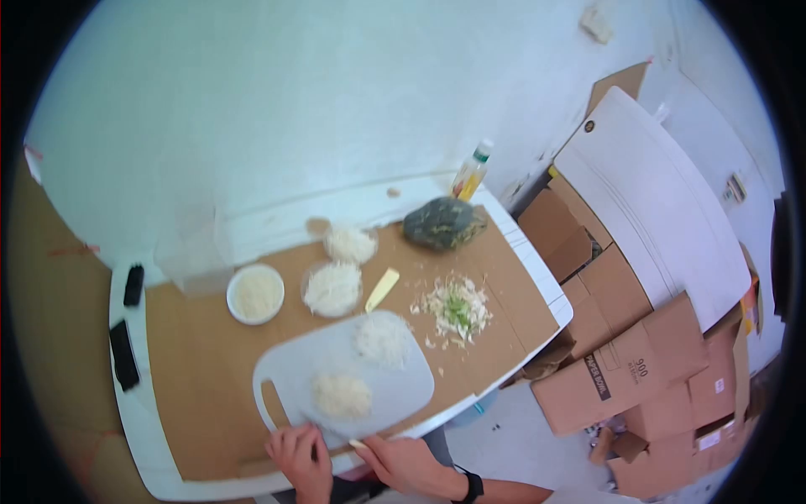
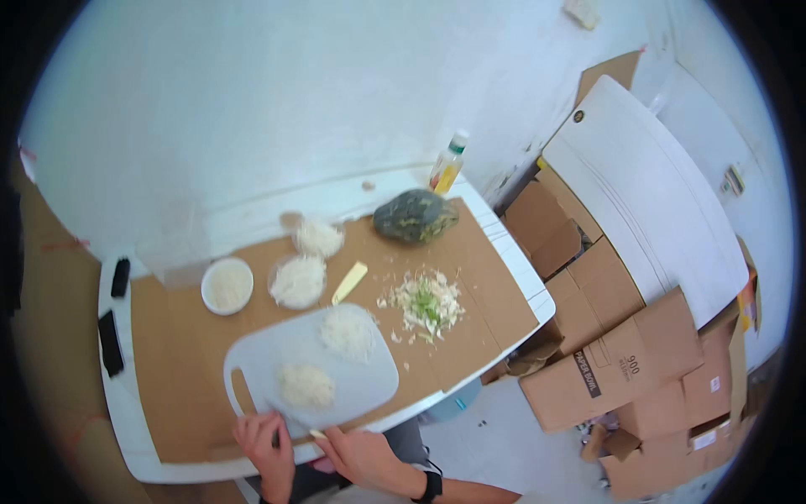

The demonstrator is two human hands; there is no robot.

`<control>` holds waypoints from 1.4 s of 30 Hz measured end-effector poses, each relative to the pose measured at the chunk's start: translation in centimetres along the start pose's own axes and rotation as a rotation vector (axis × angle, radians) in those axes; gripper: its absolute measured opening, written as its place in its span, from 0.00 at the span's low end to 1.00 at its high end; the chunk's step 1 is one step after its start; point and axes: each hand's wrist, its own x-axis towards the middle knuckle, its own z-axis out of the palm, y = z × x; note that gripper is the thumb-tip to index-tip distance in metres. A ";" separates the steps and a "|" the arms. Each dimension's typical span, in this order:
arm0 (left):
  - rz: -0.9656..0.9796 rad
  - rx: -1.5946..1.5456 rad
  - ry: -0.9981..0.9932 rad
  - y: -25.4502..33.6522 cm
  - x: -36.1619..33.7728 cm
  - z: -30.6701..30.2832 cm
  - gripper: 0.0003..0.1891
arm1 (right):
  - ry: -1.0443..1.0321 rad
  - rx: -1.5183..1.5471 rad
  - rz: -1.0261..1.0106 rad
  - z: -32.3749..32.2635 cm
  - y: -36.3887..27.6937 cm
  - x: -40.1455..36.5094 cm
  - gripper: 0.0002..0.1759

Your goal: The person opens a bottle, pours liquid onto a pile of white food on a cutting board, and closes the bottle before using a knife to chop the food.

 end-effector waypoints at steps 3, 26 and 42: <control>0.009 -0.005 0.004 0.1 -0.1 -0.1 0.08 | -0.049 0.005 0.018 0.5 -0.6 -0.4 0.22; 0.114 0.000 0.040 -0.6 0.1 0.2 0.04 | 0.257 0.042 -0.031 -0.6 -3.2 -3.2 0.18; 0.038 -0.022 0.076 0.1 0.0 0.2 0.04 | 0.261 0.204 0.003 -0.1 -1.7 -2.3 0.19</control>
